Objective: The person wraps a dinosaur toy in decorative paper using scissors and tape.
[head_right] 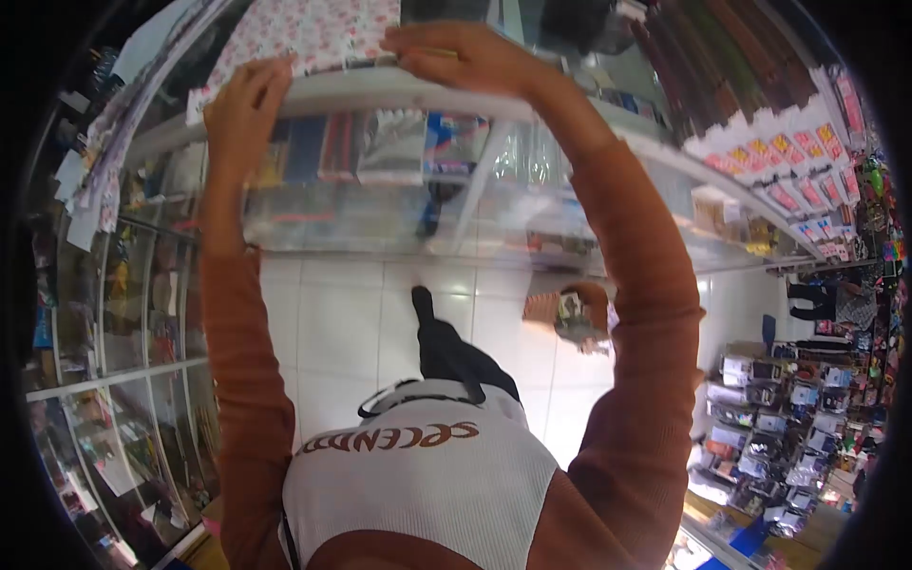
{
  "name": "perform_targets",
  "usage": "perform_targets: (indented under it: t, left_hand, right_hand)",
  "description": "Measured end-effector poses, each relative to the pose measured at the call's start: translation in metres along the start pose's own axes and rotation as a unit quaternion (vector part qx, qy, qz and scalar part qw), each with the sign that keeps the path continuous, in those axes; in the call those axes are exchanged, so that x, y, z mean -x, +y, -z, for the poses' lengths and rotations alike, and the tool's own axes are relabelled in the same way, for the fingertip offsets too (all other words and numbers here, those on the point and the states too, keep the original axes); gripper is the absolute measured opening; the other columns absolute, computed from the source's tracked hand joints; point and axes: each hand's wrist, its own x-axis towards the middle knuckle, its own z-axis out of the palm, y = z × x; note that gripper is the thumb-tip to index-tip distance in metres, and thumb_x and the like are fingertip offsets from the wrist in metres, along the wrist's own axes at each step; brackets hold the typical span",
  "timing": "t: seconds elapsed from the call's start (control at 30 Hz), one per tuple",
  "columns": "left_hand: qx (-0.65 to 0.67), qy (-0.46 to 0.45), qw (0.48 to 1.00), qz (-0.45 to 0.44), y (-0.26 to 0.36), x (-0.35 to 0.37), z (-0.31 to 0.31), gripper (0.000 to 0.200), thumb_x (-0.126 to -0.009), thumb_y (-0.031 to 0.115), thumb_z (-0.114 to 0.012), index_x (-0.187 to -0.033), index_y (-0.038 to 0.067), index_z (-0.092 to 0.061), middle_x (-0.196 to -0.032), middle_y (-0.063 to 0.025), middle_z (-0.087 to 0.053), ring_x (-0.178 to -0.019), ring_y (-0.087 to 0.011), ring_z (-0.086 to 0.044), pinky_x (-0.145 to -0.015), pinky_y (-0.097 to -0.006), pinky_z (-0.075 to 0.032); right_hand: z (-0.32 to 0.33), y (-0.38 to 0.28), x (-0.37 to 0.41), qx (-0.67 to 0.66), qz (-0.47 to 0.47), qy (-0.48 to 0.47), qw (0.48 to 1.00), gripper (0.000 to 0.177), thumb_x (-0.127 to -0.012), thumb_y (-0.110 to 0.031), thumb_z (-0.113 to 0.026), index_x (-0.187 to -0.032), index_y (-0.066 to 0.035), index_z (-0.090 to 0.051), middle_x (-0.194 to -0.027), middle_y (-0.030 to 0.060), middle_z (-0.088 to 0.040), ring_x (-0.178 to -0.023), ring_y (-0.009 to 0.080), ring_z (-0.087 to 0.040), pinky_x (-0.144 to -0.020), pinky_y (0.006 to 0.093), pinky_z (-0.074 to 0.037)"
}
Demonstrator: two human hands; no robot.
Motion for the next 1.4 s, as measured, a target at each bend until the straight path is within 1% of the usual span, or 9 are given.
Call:
perform_targets:
  t: [0.27, 0.33, 0.5, 0.6, 0.73, 1.0, 1.17, 1.3, 1.4]
  left_hand:
    - [0.062, -0.069, 0.995, 0.044, -0.002, -0.015, 0.027, 0.020, -0.091, 0.020, -0.061, -0.107, 0.009, -0.067, -0.106, -0.0066, -0.070, -0.096, -0.0274, -0.063, -0.080, -0.0399, -0.042]
    - [0.051, -0.104, 0.993, 0.004, -0.006, -0.025, 0.040, 0.024, -0.089, 0.023, -0.065, -0.108, 0.008, -0.067, -0.104, -0.0069, -0.069, -0.094, -0.0269, -0.062, -0.081, -0.0382, -0.042]
    - [0.075, -0.243, 0.967, -0.013, -0.020, -0.056, 0.045, 0.039, -0.083, 0.024, -0.074, -0.116, 0.006, -0.064, -0.100, -0.0106, -0.065, -0.091, -0.0270, -0.059, -0.082, -0.0353, -0.044]
    - [0.150, -0.322, 0.935, -0.006, -0.022, -0.070, 0.043, 0.040, -0.085, 0.036, -0.072, -0.107, 0.003, -0.064, -0.093, -0.0112, -0.062, -0.088, -0.0290, -0.055, -0.083, -0.0380, -0.044]
    - [0.141, -0.373, 0.914, -0.075, -0.029, -0.084, 0.046, 0.039, -0.082, 0.032, -0.077, -0.095, 0.000, -0.059, -0.085, -0.0117, -0.055, -0.078, -0.0272, -0.053, -0.072, -0.0355, -0.045]
    - [0.172, -0.483, 0.857, -0.058, -0.053, -0.110, 0.058, 0.031, -0.088, 0.031, -0.070, -0.086, 0.002, -0.059, -0.079, -0.0122, -0.056, -0.073, -0.0290, -0.056, -0.066, -0.0372, -0.044]
    - [0.134, -0.358, 0.921, -0.078, -0.061, -0.087, 0.043, 0.033, -0.072, 0.029, -0.085, -0.083, 0.007, -0.062, -0.071, -0.0036, -0.056, -0.056, -0.0173, -0.051, -0.051, -0.0288, -0.040]
    - [0.174, -0.337, 0.925, 0.027, -0.054, -0.081, 0.045, 0.029, -0.071, 0.029, -0.084, -0.081, 0.010, -0.065, -0.070, -0.0032, -0.054, -0.059, -0.0181, -0.051, -0.053, -0.0295, -0.041]
    - [0.129, -0.208, 0.949, -0.197, -0.066, -0.073, 0.035, 0.028, -0.076, 0.036, -0.078, -0.081, 0.012, -0.065, -0.073, -0.0011, -0.054, -0.068, -0.0186, -0.054, -0.056, -0.0296, -0.041]
  right_hand:
    - [0.000, -0.007, -0.003, 0.078, 0.068, 0.036, 0.994, 0.033, -0.093, -0.026, -0.061, -0.120, -0.006, -0.062, -0.140, 0.0141, -0.053, -0.132, 0.0331, -0.046, -0.108, 0.0459, -0.036]
    - [0.006, -0.018, -0.003, 0.089, 0.010, -0.020, 0.996, 0.036, -0.094, -0.030, -0.060, -0.121, -0.006, -0.059, -0.145, 0.0137, -0.048, -0.137, 0.0322, -0.041, -0.112, 0.0468, -0.031]
    - [0.012, -0.032, -0.035, 0.114, -0.023, -0.020, 0.993, 0.046, -0.095, -0.041, -0.058, -0.116, -0.001, -0.055, -0.109, 0.0158, -0.055, -0.105, 0.0299, -0.052, -0.092, 0.0430, -0.036]
    - [0.008, -0.029, -0.054, 0.130, -0.019, 0.012, 0.991, 0.045, -0.095, -0.044, -0.057, -0.110, -0.001, -0.055, -0.103, 0.0155, -0.052, -0.102, 0.0306, -0.050, -0.091, 0.0410, -0.035]
    - [0.002, -0.024, -0.069, 0.074, -0.032, -0.053, 0.995, 0.039, -0.094, -0.039, -0.060, -0.104, -0.002, -0.057, -0.103, 0.0154, -0.050, -0.103, 0.0316, -0.047, -0.089, 0.0424, -0.036]
    - [-0.001, -0.012, -0.070, 0.008, -0.054, -0.032, 0.998, 0.029, -0.085, -0.028, -0.072, -0.093, -0.005, -0.057, -0.099, 0.0099, -0.052, -0.097, 0.0290, -0.049, -0.086, 0.0394, -0.038]
    - [0.000, -0.016, -0.071, 0.032, -0.062, -0.045, 0.997, 0.027, -0.082, -0.022, -0.075, -0.091, -0.006, -0.055, -0.098, 0.0089, -0.052, -0.097, 0.0287, -0.049, -0.085, 0.0396, -0.038]
    - [0.005, -0.022, -0.070, -0.003, -0.083, -0.043, 0.996, 0.026, -0.081, -0.017, -0.074, -0.096, -0.007, -0.055, -0.102, 0.0092, -0.051, -0.099, 0.0302, -0.051, -0.084, 0.0431, -0.039]
    - [-0.002, -0.047, -0.068, 0.126, -0.065, -0.023, 0.990, 0.039, -0.086, -0.016, -0.067, -0.122, -0.008, -0.053, -0.131, 0.0123, -0.049, -0.123, 0.0328, -0.047, -0.098, 0.0515, -0.037]
